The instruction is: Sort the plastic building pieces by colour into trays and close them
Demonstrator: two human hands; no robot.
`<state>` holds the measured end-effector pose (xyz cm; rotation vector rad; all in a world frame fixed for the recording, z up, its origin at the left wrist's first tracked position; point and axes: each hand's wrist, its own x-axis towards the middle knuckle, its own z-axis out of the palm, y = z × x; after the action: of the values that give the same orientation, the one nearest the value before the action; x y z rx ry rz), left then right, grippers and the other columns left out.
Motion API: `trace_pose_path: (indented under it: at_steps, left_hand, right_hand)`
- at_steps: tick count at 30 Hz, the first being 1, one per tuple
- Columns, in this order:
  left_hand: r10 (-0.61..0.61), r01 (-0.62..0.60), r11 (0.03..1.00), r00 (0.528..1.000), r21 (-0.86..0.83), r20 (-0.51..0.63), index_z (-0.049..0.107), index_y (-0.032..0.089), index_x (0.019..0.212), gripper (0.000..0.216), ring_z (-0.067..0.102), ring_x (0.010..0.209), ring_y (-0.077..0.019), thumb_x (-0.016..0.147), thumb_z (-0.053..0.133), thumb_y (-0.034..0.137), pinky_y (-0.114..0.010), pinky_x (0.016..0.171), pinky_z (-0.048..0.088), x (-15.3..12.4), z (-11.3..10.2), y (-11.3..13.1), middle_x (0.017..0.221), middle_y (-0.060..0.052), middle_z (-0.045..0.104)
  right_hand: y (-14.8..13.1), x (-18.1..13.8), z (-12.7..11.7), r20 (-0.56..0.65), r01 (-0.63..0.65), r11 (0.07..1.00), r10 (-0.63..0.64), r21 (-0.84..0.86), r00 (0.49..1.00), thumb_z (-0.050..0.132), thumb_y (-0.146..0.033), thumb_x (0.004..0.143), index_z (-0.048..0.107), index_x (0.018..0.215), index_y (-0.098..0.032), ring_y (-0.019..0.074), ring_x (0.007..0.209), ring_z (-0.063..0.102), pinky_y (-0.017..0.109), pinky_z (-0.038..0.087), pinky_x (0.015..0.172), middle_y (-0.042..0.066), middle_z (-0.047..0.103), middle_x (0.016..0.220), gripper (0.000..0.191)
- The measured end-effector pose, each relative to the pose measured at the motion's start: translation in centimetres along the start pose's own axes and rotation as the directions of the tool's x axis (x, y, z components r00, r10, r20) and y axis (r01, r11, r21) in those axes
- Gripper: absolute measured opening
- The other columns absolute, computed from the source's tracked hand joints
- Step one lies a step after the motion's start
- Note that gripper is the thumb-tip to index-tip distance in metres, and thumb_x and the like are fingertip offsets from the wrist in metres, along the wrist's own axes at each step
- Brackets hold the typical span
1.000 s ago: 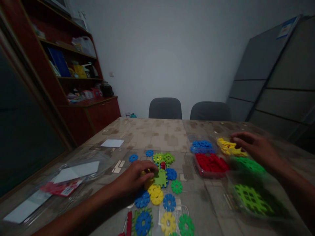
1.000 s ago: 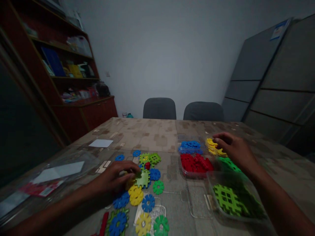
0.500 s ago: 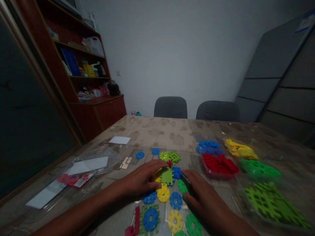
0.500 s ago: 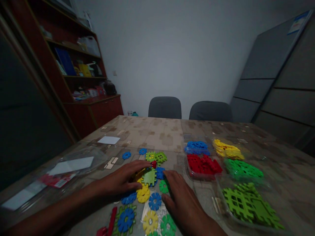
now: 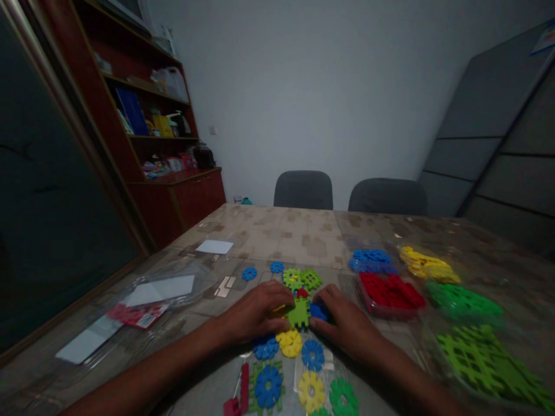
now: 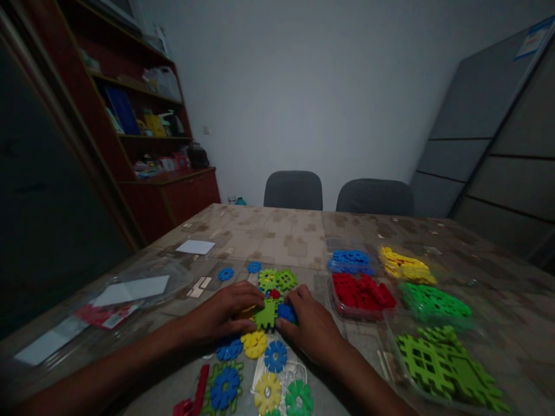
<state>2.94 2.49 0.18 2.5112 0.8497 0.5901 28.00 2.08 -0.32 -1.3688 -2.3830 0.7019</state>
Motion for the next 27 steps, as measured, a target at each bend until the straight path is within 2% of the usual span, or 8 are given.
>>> trace_pose_path:
  at_steps: [4,9,14,19,23,27]
  left_hand:
    - [-0.012,0.011,0.999,1.0,0.03,0.024,0.064,0.02,0.118,0.033,0.06,0.108,-0.0277,0.095,0.06,0.044,-0.041,0.096,0.044,-0.1,-0.6,0.1,0.115,-0.011,0.068]
    - [-0.085,0.081,0.995,0.994,0.055,0.068,0.062,0.022,0.123,0.032,0.064,0.103,-0.0258,0.095,0.06,0.038,-0.039,0.093,0.047,-0.5,-1.9,0.4,0.111,-0.009,0.069]
    - [-0.12,0.116,0.992,0.987,0.039,0.106,0.064,0.026,0.12,0.026,0.065,0.102,-0.0229,0.099,0.053,0.037,-0.035,0.092,0.048,-0.5,-3.0,0.7,0.112,-0.007,0.071]
    - [-0.127,0.121,0.991,0.984,0.056,0.123,0.067,0.024,0.118,0.031,0.067,0.093,-0.0234,0.103,0.042,0.036,-0.032,0.085,0.048,-0.5,-2.8,0.6,0.104,-0.007,0.073]
    - [-0.215,0.211,0.975,0.974,0.064,0.073,0.068,0.024,0.115,0.033,0.067,0.087,-0.0218,0.102,0.041,0.036,-0.029,0.082,0.047,-0.6,-2.4,0.0,0.098,-0.004,0.074]
    - [-0.322,0.32,0.94,0.947,0.121,-0.008,0.067,0.023,0.119,0.033,0.067,0.089,-0.0219,0.099,0.041,0.027,-0.029,0.082,0.048,-0.6,-2.2,-0.9,0.101,-0.005,0.075]
  right_hand:
    - [1.3,-0.3,-0.1,-0.034,0.095,0.987,-0.091,0.127,0.995,0.058,-0.023,0.087,0.06,0.1,-0.02,0.0225,0.1,0.061,0.035,0.046,0.087,0.007,0.059,0.107,0.014]
    - [2.3,-0.7,0.2,-0.062,0.175,0.968,-0.167,0.179,0.984,0.06,-0.021,0.085,0.062,0.109,-0.022,0.0253,0.103,0.06,0.039,0.046,0.091,0.009,0.063,0.109,0.025]
    - [2.6,-0.6,0.2,-0.055,0.147,0.974,-0.14,0.17,0.989,0.059,-0.021,0.085,0.061,0.117,-0.02,0.0263,0.104,0.06,0.041,0.046,0.093,0.011,0.063,0.113,0.032]
    - [2.3,-0.6,0.1,-0.013,0.109,0.983,-0.109,0.148,0.994,0.059,-0.015,0.081,0.061,0.103,-0.019,0.0226,0.099,0.059,0.037,0.045,0.089,0.008,0.061,0.107,0.022]
    - [2.3,-0.6,-0.1,-0.031,0.097,0.985,-0.093,0.143,0.995,0.062,-0.015,0.078,0.057,0.097,-0.021,0.0212,0.092,0.057,0.033,0.044,0.081,0.005,0.06,0.101,0.021]
    - [2.2,-0.8,-0.1,-0.033,0.087,0.986,-0.084,0.141,0.996,0.062,-0.013,0.077,0.057,0.097,-0.022,0.0204,0.089,0.055,0.031,0.043,0.078,0.004,0.06,0.101,0.023]
